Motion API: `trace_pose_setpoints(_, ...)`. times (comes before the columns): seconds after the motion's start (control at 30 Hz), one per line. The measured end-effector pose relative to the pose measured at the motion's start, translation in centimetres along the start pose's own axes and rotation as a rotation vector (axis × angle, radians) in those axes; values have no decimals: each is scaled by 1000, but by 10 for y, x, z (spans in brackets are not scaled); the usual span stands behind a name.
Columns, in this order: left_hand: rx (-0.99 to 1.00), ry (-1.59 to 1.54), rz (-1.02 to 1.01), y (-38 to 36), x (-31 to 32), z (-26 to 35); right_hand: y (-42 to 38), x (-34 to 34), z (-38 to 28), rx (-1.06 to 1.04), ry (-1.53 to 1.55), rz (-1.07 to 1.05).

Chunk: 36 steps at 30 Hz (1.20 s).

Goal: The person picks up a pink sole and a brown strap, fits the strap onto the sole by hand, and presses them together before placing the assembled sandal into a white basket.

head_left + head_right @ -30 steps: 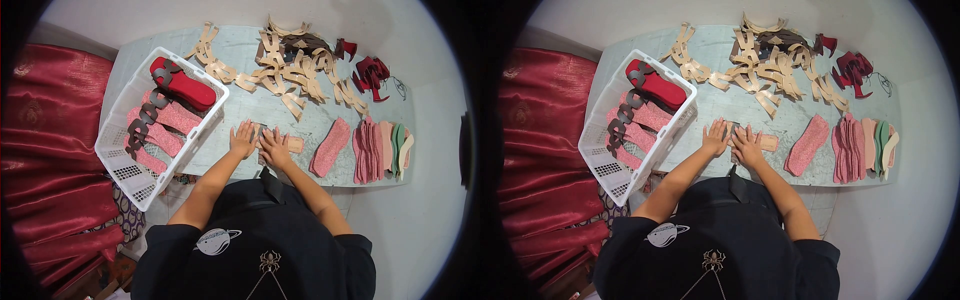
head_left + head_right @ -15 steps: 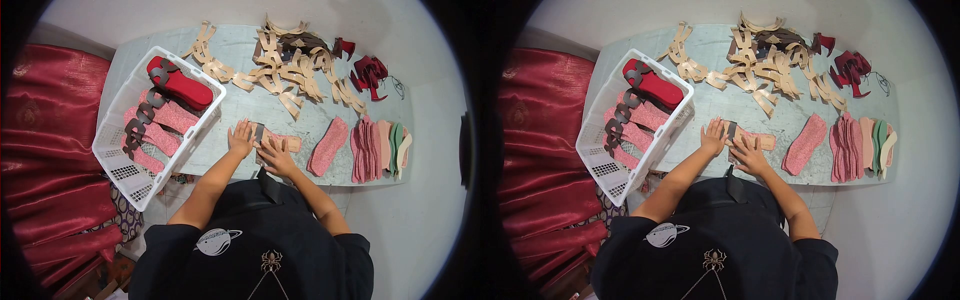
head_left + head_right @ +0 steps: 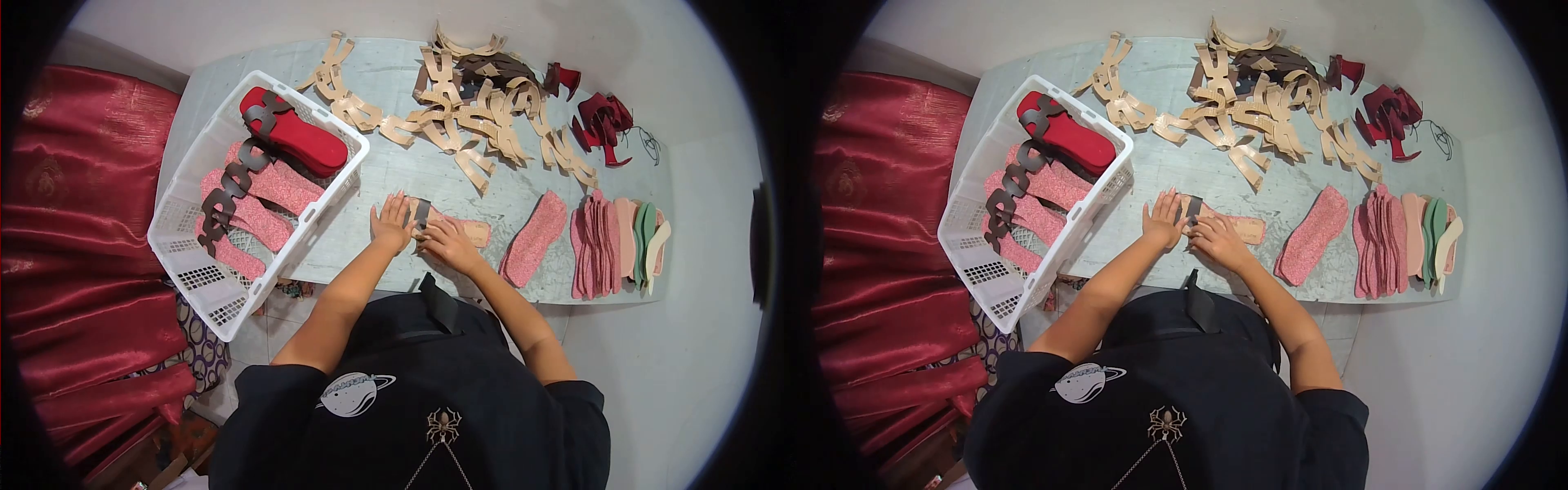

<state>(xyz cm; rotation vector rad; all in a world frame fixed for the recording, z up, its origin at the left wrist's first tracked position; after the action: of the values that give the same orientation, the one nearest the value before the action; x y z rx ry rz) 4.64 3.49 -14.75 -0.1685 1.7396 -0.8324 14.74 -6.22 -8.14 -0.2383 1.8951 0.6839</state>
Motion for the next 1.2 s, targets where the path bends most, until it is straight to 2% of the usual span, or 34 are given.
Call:
trace_pose_setpoints(0.17,-6,15,-11,-3,-3,0,1,4,-9,-188,50,-111)
trace_pose_setpoints(0.27,-3,8,-13,-4,-5,0,-5,2,-10,-187,129,-42)
trace_pose_setpoints(0.37,-15,21,-5,-4,-5,0,-11,15,-11,-151,244,-35)
trace_pose_setpoints(0.5,-21,21,16,-3,-2,2,-7,18,-15,-194,230,-82)
trace_pose_setpoints(0.67,-35,45,0,0,2,2,6,7,4,-68,325,78)
trace_pose_setpoints(0.73,-36,41,7,0,4,2,9,14,15,5,430,47)
trace_pose_setpoints(0.83,-35,36,29,1,5,2,12,13,30,84,242,200)
trace_pose_setpoints(1.03,-30,31,75,-3,2,1,14,19,42,306,100,141)
trace_pose_setpoints(1.2,-4,10,112,-3,2,0,14,21,43,345,-49,177)
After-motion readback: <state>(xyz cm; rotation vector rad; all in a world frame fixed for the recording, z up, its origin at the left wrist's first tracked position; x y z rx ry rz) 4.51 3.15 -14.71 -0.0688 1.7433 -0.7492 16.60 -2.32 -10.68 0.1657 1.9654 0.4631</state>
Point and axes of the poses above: each hand's wrist, its own y-axis towards the middle knuckle, its own x-axis out of the palm, z = x × y, the point moved 4 cm from there along y, towards the middle knuckle, and after that the axes turned 12 degrees about -x, right-handed, at the moved point
